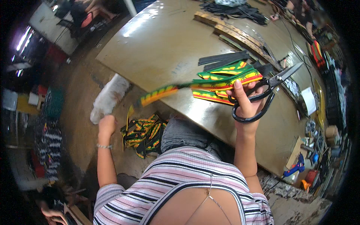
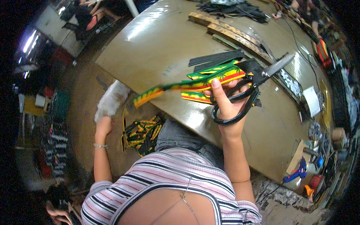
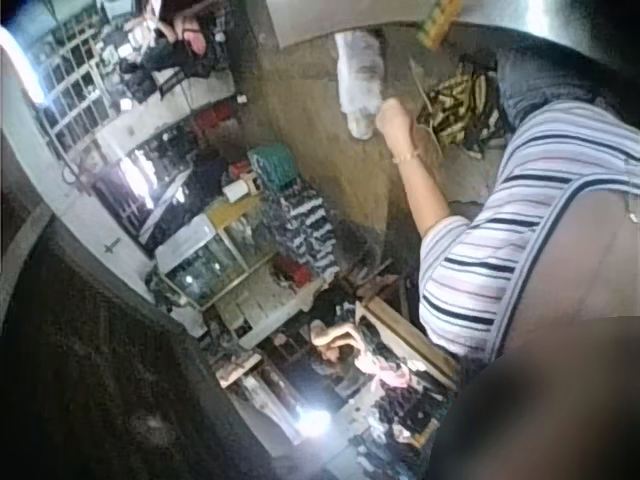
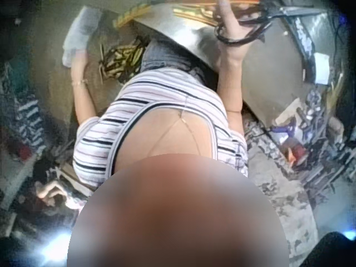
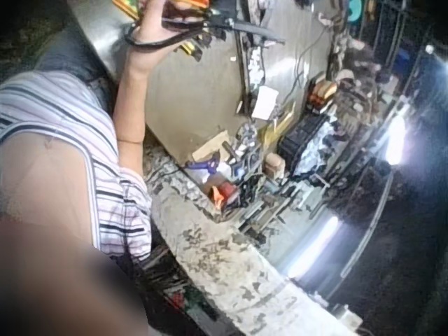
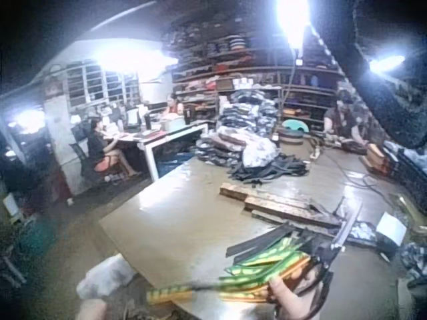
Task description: The person uses shears to cut a long strip of patterned fabric into shorter segments. They repeatedly pick up the fabric, align it, and cut it, placing the cut pieces on the table.
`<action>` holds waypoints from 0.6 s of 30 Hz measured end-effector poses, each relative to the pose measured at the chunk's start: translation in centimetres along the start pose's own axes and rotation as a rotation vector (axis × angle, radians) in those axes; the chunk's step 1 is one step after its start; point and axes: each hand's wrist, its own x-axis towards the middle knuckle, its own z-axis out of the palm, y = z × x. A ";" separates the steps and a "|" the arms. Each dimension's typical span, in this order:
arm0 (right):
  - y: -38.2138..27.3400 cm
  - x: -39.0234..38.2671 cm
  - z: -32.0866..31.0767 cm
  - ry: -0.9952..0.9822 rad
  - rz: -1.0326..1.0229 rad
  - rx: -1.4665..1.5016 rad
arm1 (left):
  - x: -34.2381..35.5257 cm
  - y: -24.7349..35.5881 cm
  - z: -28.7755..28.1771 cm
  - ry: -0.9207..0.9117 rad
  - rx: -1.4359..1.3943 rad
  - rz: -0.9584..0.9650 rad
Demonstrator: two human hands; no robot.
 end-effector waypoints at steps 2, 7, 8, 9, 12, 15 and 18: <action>-0.5 0.2 -0.5 -0.003 0.030 -0.054 | -1.1 3.2 -4.0 0.394 -0.711 0.174; -1.5 0.0 -1.2 -0.009 -0.024 -0.050 | -4.5 16.4 -9.5 0.273 -1.115 1.308; -1.8 0.0 -1.6 0.006 -0.041 -0.069 | -4.7 18.2 -10.0 0.234 -0.900 1.409; -2.1 0.0 -2.1 0.019 -0.065 -0.087 | -4.6 19.3 -10.6 0.169 -0.949 1.387; -2.4 0.4 -4.5 0.117 -0.150 -0.057 | -3.9 20.5 -12.3 -0.350 -1.191 1.296; -2.2 0.7 -7.8 0.151 -0.159 -0.117 | -2.9 20.8 -14.6 -0.091 -0.979 1.642; -2.8 0.3 -10.9 -0.007 -0.042 -0.195 | -2.5 21.8 -16.7 -0.501 -1.033 1.522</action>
